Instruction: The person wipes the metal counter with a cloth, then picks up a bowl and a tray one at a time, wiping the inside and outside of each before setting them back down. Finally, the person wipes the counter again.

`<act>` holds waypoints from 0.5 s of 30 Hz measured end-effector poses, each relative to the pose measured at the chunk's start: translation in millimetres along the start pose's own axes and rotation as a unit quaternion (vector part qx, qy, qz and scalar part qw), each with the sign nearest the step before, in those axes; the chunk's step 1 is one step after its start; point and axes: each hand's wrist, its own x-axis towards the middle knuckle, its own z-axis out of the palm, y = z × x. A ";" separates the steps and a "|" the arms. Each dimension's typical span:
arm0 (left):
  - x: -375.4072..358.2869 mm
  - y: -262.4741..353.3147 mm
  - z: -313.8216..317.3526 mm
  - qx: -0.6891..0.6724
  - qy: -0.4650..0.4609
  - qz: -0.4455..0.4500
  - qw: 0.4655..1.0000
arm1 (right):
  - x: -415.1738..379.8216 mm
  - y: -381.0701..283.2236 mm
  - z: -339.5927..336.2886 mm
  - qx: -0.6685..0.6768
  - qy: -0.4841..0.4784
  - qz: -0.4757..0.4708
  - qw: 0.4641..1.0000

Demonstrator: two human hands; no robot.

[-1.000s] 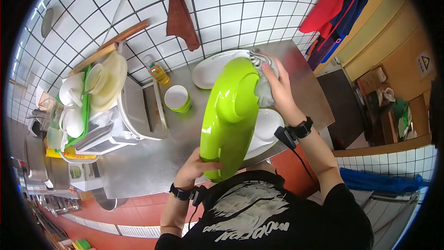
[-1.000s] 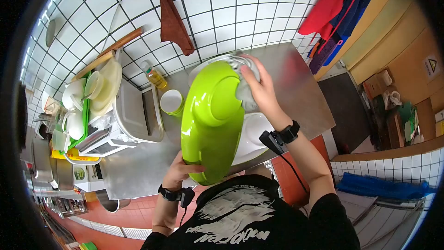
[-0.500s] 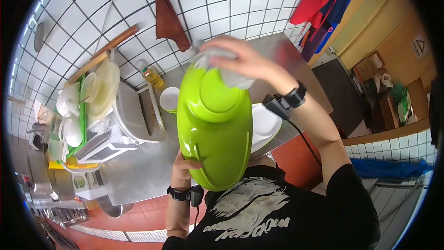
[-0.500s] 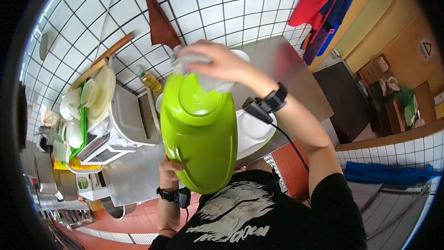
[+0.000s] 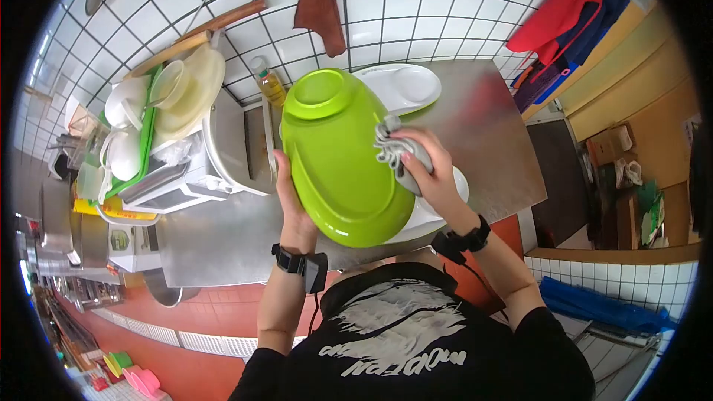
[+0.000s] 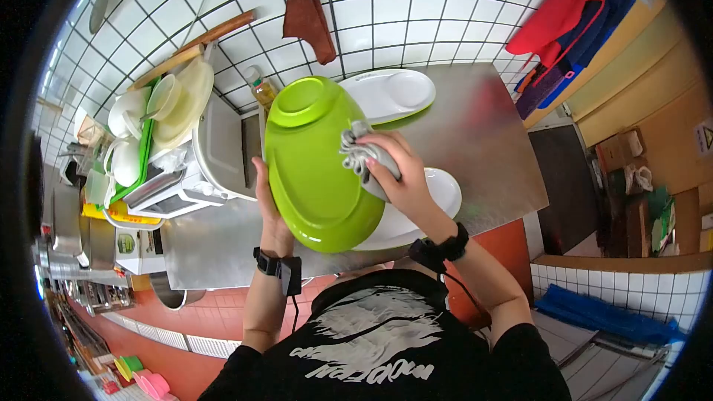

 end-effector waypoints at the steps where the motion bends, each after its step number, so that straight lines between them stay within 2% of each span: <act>1: 3.0 -1.1 -0.6 0.010 0.007 0.005 1.000 | -7.8 -1.6 1.7 -0.012 0.012 0.001 1.000; 3: 7.2 -4.6 3.7 0.007 0.004 0.001 1.000 | -21.9 -5.8 4.6 -0.019 0.020 -0.008 1.000; 6: 11.8 -14.6 26.0 0.054 0.053 0.030 0.997 | -39.8 -11.4 5.7 -0.162 0.009 -0.069 0.984; 7: 12.7 -19.1 33.8 0.053 0.052 0.031 0.997 | -46.5 -12.7 9.0 -0.162 0.008 -0.070 0.984; 10: 14.1 -37.8 54.6 0.075 0.087 0.071 0.991 | -59.4 -20.2 29.2 -0.306 -0.018 -0.161 0.938; 11: 16.8 -43.9 49.6 0.075 0.086 0.070 0.991 | -55.7 -23.8 36.5 -0.307 -0.018 -0.161 0.938; 13: 23.2 -54.5 36.6 0.167 0.075 0.098 0.978 | -45.1 -31.1 51.1 -0.366 -0.022 -0.185 0.912; 15: 17.6 -55.9 37.9 0.137 0.046 0.072 0.987 | -38.3 -38.9 53.2 -0.384 -0.029 -0.166 0.908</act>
